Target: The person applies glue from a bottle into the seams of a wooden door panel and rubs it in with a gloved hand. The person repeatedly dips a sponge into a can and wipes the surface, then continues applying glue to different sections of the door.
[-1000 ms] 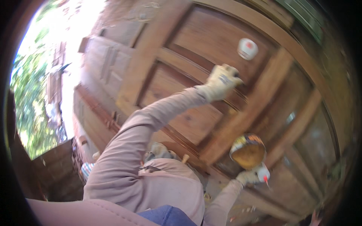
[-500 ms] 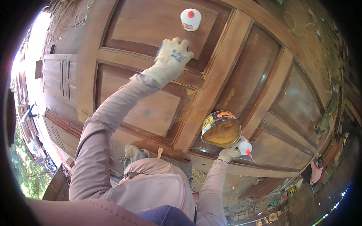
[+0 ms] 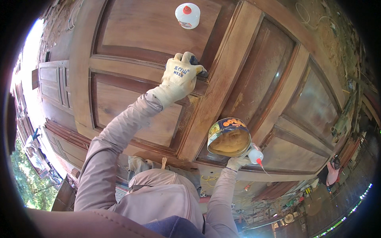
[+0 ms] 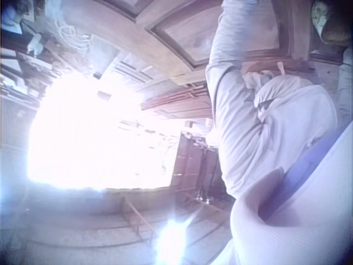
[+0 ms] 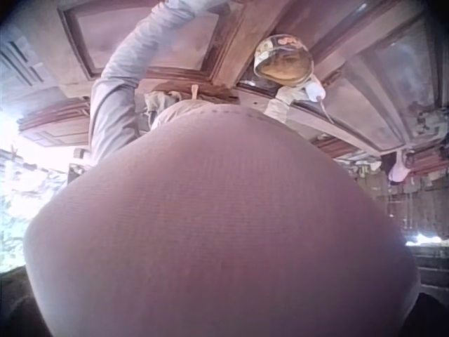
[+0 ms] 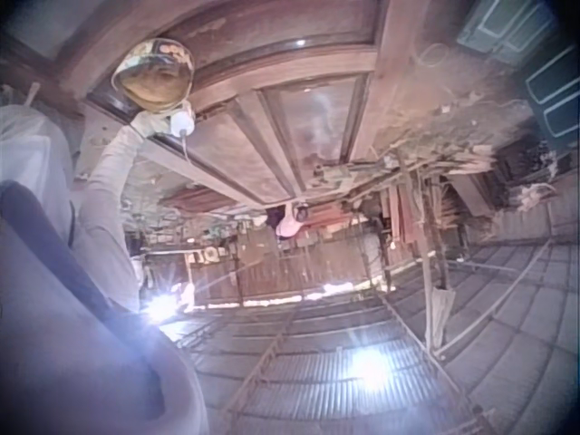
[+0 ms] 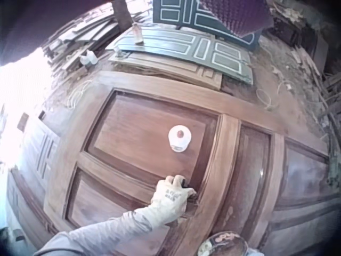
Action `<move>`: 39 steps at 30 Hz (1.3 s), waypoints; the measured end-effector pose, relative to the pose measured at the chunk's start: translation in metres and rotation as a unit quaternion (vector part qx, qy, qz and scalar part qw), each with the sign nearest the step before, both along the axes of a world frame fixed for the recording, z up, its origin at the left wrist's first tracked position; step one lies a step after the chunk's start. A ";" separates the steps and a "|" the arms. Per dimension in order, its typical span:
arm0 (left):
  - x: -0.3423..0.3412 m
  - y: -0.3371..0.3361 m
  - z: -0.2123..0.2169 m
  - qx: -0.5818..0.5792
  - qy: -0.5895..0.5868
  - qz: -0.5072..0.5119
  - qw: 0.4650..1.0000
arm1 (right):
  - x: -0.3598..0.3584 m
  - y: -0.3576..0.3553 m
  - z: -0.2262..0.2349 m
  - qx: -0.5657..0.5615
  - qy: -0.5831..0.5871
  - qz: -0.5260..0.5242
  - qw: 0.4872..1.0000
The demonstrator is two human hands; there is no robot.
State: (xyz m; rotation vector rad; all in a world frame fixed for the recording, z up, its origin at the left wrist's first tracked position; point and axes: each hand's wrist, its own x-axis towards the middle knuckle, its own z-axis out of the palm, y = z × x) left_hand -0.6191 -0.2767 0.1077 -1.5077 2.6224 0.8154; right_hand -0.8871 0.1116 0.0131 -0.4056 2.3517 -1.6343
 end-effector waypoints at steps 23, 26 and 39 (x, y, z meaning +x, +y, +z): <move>0.013 0.088 -0.009 -0.068 0.079 -0.177 0.979 | 0.025 -0.032 0.028 0.066 -0.026 -0.049 0.996; 0.031 0.103 -0.018 -0.069 -0.078 -0.129 0.986 | 0.017 -0.026 0.020 0.038 0.021 0.004 0.999; 0.020 0.148 -0.012 -0.130 0.030 0.014 0.991 | 0.022 -0.051 0.032 -0.005 0.085 -0.006 0.996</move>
